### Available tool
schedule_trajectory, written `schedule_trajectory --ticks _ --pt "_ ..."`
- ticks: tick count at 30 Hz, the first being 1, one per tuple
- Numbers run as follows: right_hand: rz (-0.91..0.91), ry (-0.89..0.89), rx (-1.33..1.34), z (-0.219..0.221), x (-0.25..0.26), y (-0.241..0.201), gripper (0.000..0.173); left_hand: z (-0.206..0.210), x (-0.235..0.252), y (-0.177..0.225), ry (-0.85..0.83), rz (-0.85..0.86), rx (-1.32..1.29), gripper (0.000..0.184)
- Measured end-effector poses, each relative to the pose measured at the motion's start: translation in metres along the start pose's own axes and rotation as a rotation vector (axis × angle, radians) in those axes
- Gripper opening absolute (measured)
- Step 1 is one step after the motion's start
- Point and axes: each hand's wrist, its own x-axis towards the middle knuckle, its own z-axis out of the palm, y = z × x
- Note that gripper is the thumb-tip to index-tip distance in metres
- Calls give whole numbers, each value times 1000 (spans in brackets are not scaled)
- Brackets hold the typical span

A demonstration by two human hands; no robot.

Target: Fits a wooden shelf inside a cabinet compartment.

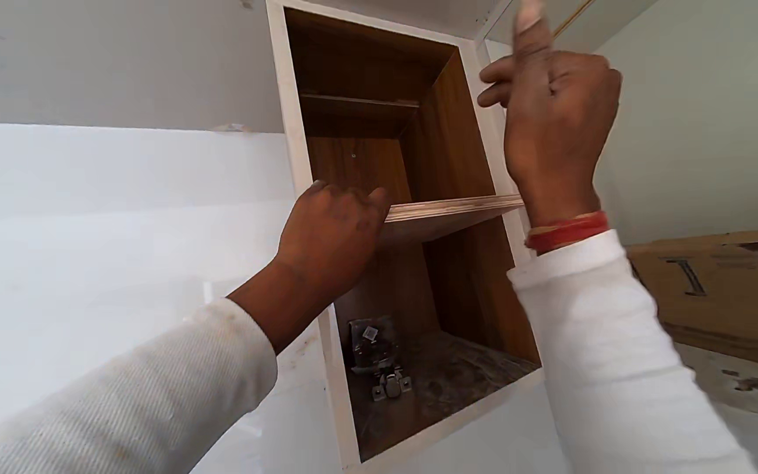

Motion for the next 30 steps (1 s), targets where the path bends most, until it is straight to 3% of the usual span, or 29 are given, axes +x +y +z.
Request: schedule_trajectory --ticks 1,3,5,10,12,14,17,19,25,27,30 --pt "2 3 -26 17 -6 5 65 3 0 1 9 -3 9 16" --pt "107 -167 -66 54 -27 13 71 10 -4 0 25 5 5 15" --pt "125 -290 -61 64 -28 11 74 10 -9 -4 -7 -6 -9 18" --pt "-104 -152 -86 41 -27 17 68 10 -5 -5 19 52 -12 27" --pt "-106 -54 -52 17 -19 10 65 10 -6 -5 35 47 7 25" --pt "-39 27 -53 24 -16 9 66 15 -4 -7 78 50 23 24" --pt "114 -207 -138 66 -20 18 76 21 3 -13 68 62 18 26" --pt "65 -299 -171 71 -12 19 78 21 8 -18 57 77 29 22" --pt "-74 -102 -114 10 5 -7 65 20 8 -16 84 67 13 16" --pt "5 -45 -98 33 -10 -4 66 22 5 -14 87 60 18 17" --pt "142 -315 -102 69 -31 12 77 23 -1 -10 68 24 37 21"
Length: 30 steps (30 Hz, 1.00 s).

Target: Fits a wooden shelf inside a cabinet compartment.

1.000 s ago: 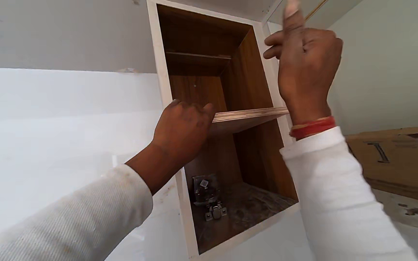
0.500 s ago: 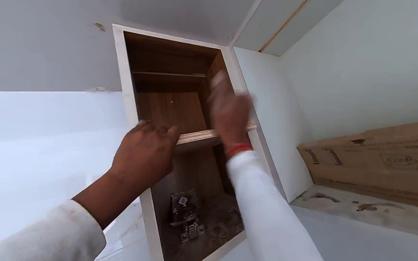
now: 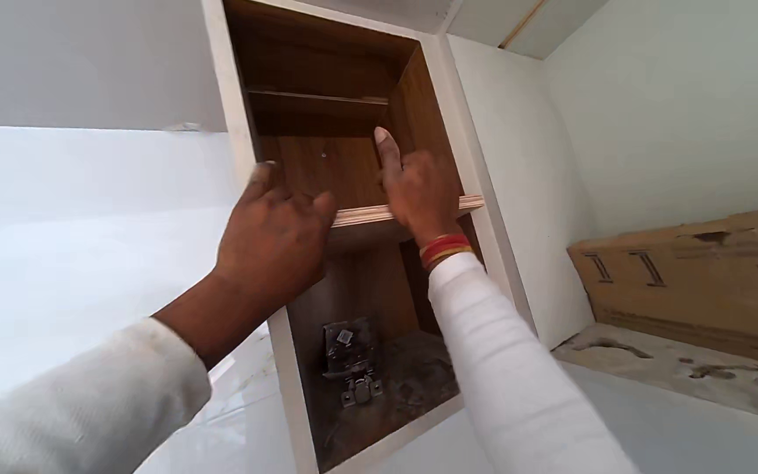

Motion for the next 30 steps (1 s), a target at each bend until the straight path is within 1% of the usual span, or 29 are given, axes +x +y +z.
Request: schedule_trajectory --ticks 1,2,3,5,7,8,9,10,11,12,13,14,15,17,20,21,22,23,24,26,28,29,30 --pt "-4 -87 -6 -1 1 1 76 -1 -1 1 -14 -4 10 22" --pt "-30 -106 -22 -7 0 4 74 -2 0 3 -31 -5 8 23" --pt "-69 -84 -31 -16 0 6 71 -2 1 5 -36 -8 2 23" --pt "-148 74 14 -43 1 0 68 -2 -1 4 -21 -12 -12 24" --pt "-161 264 72 -66 4 -7 64 -1 -1 2 20 8 -9 22" --pt "-146 339 93 -61 5 -6 62 1 -1 3 27 10 -5 22" --pt "-134 382 89 -39 5 -1 60 2 -2 5 26 3 -3 23" --pt "-94 342 78 -10 0 6 61 4 -3 6 18 2 1 25" --pt "-10 219 71 4 -3 8 66 6 -5 5 26 11 10 25" --pt "20 96 48 10 0 4 71 6 -6 1 27 8 13 26" --pt "13 -10 21 10 0 3 73 6 -9 1 8 8 4 28" --pt "-1 -56 -12 4 0 7 73 6 -6 4 6 18 -12 30" --pt "-23 -51 -40 -1 0 10 72 7 -3 6 24 26 -21 28" --pt "-90 22 -39 -10 -2 4 69 5 -4 4 17 6 -18 27" --pt "-168 246 29 -48 -6 -10 64 5 -4 3 28 22 -7 24" --pt "-161 299 36 -56 -6 -14 62 6 -3 1 48 28 -5 24" --pt "-128 324 34 -48 -5 -15 60 9 -4 1 66 27 -12 25" --pt "-100 313 5 -27 -4 -9 59 10 -4 3 67 18 -25 27" --pt "-33 230 -32 -9 -6 -3 64 11 -3 4 67 16 -30 28" --pt "3 66 -19 9 5 -5 70 9 -1 -2 51 -5 -7 31" --pt "5 -78 -14 4 8 1 71 8 2 0 18 -7 -21 34" --pt "-15 -112 -3 -3 9 2 71 8 3 1 28 -4 -28 34" --pt "-43 -101 23 -12 9 1 69 7 3 0 29 -1 -28 32"
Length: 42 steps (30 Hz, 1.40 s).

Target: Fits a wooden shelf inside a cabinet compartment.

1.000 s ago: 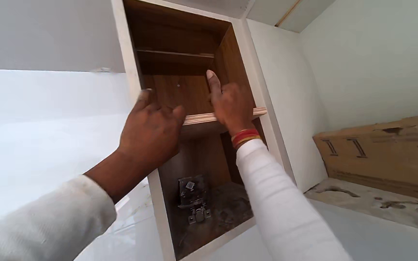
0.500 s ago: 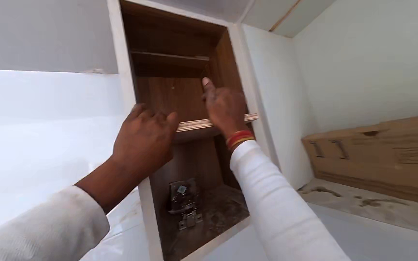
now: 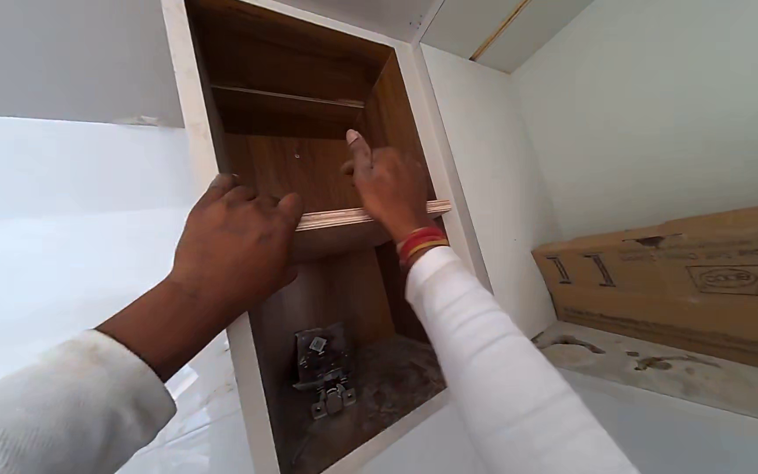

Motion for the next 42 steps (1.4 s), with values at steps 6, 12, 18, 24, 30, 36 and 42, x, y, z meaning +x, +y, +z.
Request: schedule_trajectory --ticks 6,12,18,24,30,36,42 --pt "-134 478 89 -27 2 4 54 5 -1 0 26 9 35 23" --pt "-40 22 10 18 5 17 68 3 -1 -1 -66 17 26 24" --pt "-262 501 179 -32 -6 -3 27 4 -2 1 -40 10 10 25" --pt "0 17 56 26 14 5 65 0 7 -4 -135 0 34 26" --pt "-119 219 147 -24 2 -4 59 8 -1 -6 41 20 -33 21" --pt "-300 296 59 38 -31 38 66 9 -3 -8 104 16 -46 17" --pt "-377 -300 -154 -5 -37 47 51 4 -10 1 105 26 -76 16"
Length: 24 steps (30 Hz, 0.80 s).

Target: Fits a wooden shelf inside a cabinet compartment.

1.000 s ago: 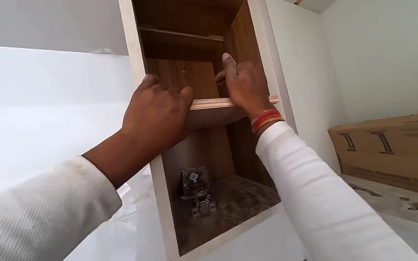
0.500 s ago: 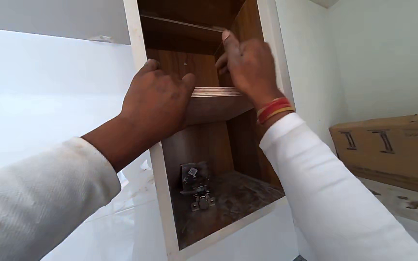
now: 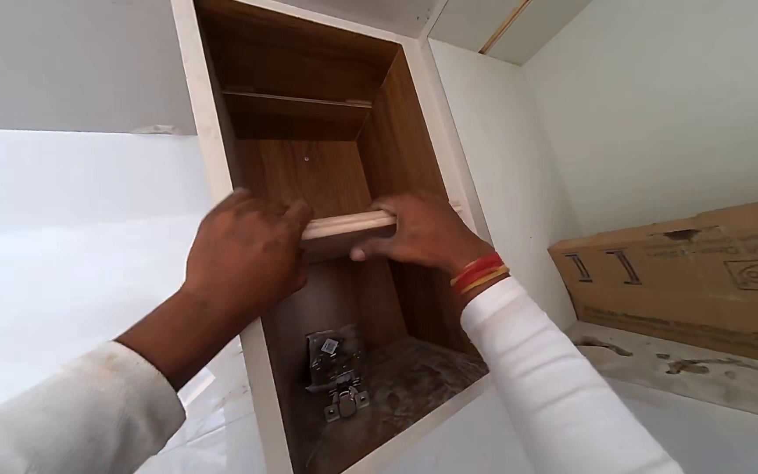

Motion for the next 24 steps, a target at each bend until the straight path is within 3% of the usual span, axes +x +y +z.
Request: schedule_trajectory --ticks 2,4,7,15,18,22,24 --pt "30 -110 -103 -1 -11 -7 25 0 -12 10 -7 22 -14 15" --pt "63 -185 -198 5 -24 -17 29 1 -25 23 -75 18 -2 15" --pt "69 -267 -290 11 -31 -27 20 -4 -30 40 -298 -61 71 26" --pt "6 -466 -239 -12 -30 -38 12 -47 -3 53 -862 -162 2 29" --pt "-2 -373 -246 -15 -25 -33 11 -46 0 45 -719 -153 -22 32" --pt "19 -218 -251 7 -43 -28 12 -20 -24 34 -409 21 15 31" --pt "47 -237 -245 12 -42 -28 14 -14 -28 32 -367 35 16 35"
